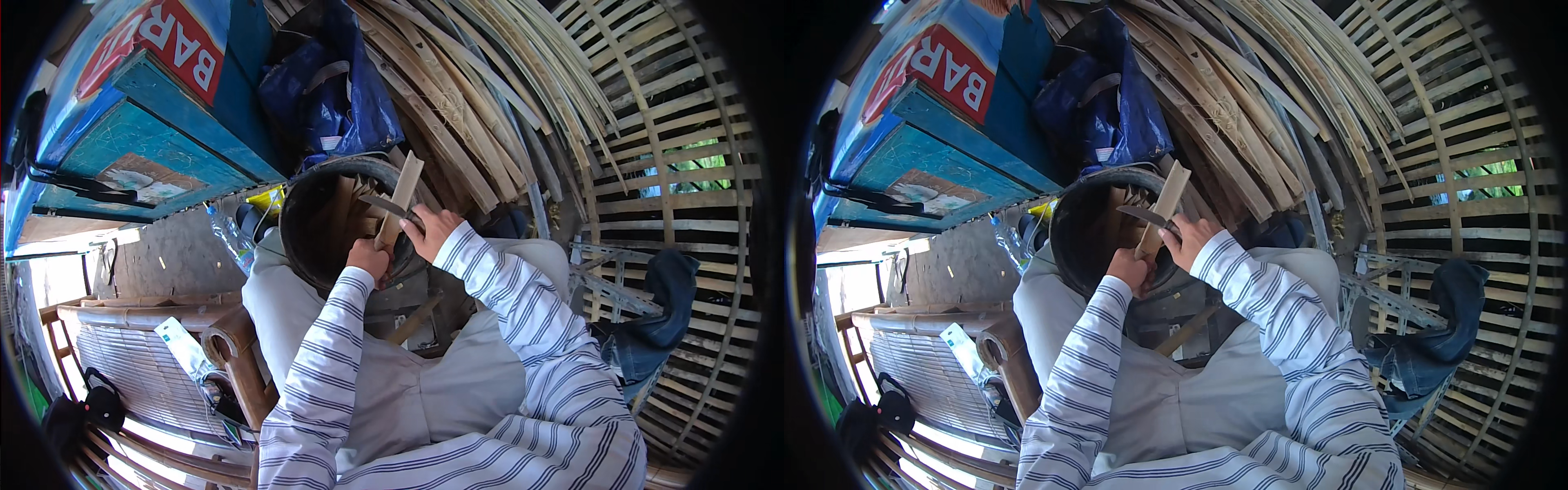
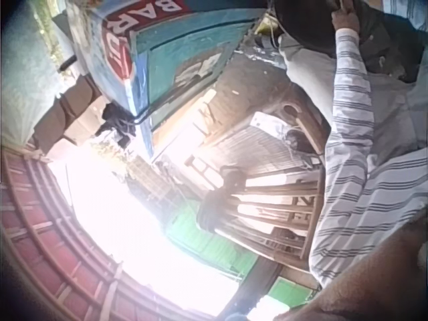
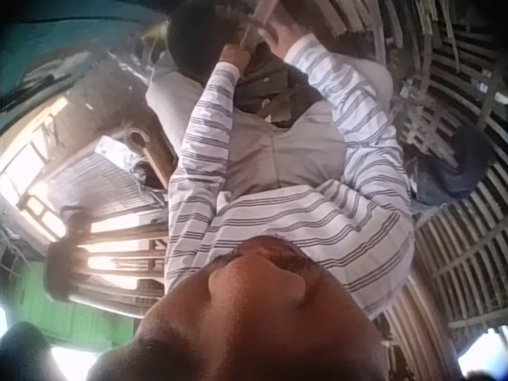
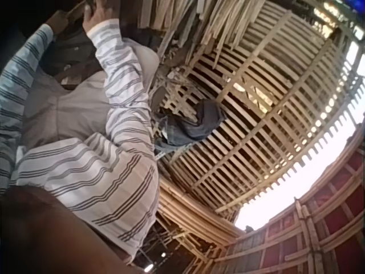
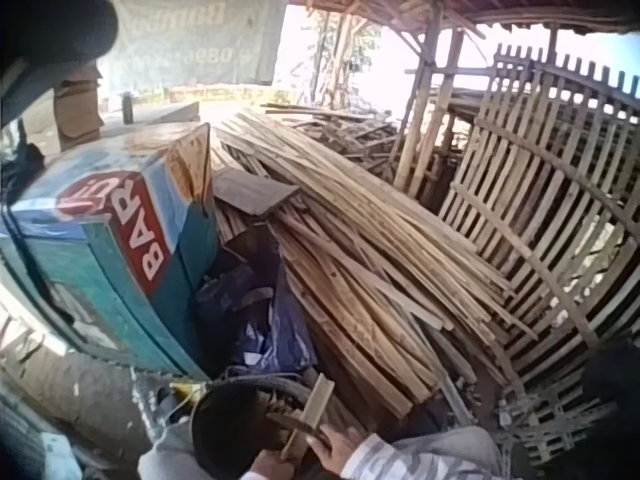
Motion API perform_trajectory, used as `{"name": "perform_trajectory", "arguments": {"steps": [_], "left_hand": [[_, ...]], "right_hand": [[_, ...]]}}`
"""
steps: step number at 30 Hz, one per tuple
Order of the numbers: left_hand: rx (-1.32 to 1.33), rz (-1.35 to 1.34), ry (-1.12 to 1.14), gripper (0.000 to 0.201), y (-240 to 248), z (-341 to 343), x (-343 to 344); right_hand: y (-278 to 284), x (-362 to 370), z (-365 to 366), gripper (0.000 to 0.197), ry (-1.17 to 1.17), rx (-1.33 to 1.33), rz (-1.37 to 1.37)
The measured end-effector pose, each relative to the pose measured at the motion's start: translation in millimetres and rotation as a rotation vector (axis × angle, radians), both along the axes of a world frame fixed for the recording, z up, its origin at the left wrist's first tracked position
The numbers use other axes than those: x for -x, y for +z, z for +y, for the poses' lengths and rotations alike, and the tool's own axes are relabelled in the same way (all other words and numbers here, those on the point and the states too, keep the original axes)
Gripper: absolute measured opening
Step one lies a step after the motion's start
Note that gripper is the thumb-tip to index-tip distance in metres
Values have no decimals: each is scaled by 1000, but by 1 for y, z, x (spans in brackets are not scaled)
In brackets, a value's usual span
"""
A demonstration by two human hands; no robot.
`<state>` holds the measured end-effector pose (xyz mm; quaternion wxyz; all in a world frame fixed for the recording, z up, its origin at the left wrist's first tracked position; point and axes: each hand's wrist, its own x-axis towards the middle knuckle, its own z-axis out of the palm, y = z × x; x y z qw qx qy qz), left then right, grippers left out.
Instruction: The person is shaving and smoothing bamboo strips with a knife.
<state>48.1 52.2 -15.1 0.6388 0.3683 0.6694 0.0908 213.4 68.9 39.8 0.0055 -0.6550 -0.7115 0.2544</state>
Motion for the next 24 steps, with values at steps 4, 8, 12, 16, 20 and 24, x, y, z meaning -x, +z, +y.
{"name": "perform_trajectory", "arguments": {"steps": [4, 8, 12, 16, 20, 24], "left_hand": [[151, -193, 124, 20, 5, -1, 3], [227, -271, 111, 17, 19, -1, 1], [252, -244, 110, 16, 17, 0, -2], [-248, 227, -158, 17, -8, -11, -4], [-360, 513, -182, 19, 29, 2, -7], [-410, 560, -248, 17, 31, 10, -15]], "right_hand": [[-6, 6, -5, 37, 86, -12, -97], [-33, -19, 30, 37, -111, 24, -235], [-55, -39, 66, 44, -356, 28, -274], [-72, -67, 72, 48, -401, 47, -253], [-22, -40, 39, 49, -347, 44, -58], [11, -3, -20, 45, -128, -143, 170]]}}
